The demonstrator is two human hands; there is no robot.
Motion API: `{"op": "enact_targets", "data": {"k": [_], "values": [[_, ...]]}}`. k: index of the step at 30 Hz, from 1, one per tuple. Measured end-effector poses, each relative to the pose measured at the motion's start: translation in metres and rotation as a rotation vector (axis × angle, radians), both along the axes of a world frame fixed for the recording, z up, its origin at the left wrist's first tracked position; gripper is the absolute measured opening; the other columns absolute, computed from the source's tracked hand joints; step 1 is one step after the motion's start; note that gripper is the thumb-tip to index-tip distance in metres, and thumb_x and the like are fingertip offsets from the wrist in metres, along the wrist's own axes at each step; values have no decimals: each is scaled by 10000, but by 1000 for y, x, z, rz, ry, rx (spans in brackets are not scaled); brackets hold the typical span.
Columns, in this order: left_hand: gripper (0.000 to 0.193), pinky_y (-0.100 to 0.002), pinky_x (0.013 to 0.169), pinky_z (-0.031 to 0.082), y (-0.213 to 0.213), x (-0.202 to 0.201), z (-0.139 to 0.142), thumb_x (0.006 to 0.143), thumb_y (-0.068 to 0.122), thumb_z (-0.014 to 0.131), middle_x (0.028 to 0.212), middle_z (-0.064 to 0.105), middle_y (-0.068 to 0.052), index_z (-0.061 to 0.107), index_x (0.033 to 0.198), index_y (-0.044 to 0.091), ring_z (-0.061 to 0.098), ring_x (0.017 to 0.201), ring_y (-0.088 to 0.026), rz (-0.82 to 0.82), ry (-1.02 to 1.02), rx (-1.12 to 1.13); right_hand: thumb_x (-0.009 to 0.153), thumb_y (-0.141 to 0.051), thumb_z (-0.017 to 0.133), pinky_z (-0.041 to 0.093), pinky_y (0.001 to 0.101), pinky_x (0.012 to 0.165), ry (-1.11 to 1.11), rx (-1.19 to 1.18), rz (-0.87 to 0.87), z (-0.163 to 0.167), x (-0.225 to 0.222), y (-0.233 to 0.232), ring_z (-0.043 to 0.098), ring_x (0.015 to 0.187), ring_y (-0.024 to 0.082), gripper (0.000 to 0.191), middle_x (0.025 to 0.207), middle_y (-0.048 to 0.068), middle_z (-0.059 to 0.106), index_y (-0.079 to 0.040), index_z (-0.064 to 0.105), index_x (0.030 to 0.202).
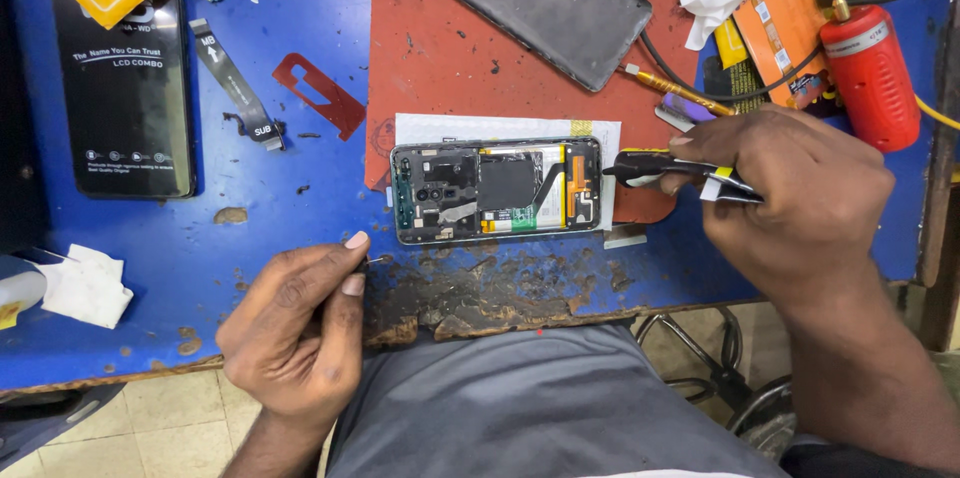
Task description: The person pries the back cover off a disassembled smartphone using a pry tool, heats the cover with a hot-air gun, wipes the cover and frame with a tissue, and presses the cover back onto the phone body. They power the phone on, unlock the screen, and handle the reassembled phone at the workbench.
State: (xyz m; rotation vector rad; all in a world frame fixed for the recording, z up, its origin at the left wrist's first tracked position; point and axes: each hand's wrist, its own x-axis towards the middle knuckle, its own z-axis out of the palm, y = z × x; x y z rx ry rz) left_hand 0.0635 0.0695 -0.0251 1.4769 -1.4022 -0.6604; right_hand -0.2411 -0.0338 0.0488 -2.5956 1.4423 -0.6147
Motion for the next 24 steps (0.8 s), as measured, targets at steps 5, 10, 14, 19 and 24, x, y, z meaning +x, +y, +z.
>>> {"op": "enact_targets", "data": {"k": [5,10,14,19,24], "values": [[278,-191,675,519,1,1,-1,920,-152,684,981,725,-140,736,1163,-27,679,770,-110,-4,2,-8,707,163,696,590,368,744,-26,22,6,0,-1,4,748,860,295,185,884,128,736,31,648,827],[292,-203,695,519,2,2,-2,921,-149,667,991,723,-142,734,1177,-25,681,785,-117,-7,-14,-7,714,161,687,602,382,804,-31,32,18,-2,-3,8,755,909,307,184,914,129,740,27,640,831],[299,-200,682,507,3,2,-2,919,-147,659,992,723,-146,731,1183,-28,671,776,-113,-10,0,-9,760,160,697,598,373,810,-33,22,21,-3,-4,11,752,906,295,182,933,123,738,11,651,854],[309,-193,666,501,3,1,-3,911,-158,660,989,720,-146,735,1179,-25,663,762,-109,-8,-5,-17,714,160,683,589,374,756,-31,37,16,-4,-5,15,749,852,302,189,892,125,738,32,653,850],[321,-190,649,499,4,1,-4,898,-180,654,975,724,-142,740,1163,-19,662,741,-105,-12,-2,-33,720,151,699,588,368,758,-33,50,14,-4,-5,18,746,852,297,180,890,121,735,21,642,833]]}}
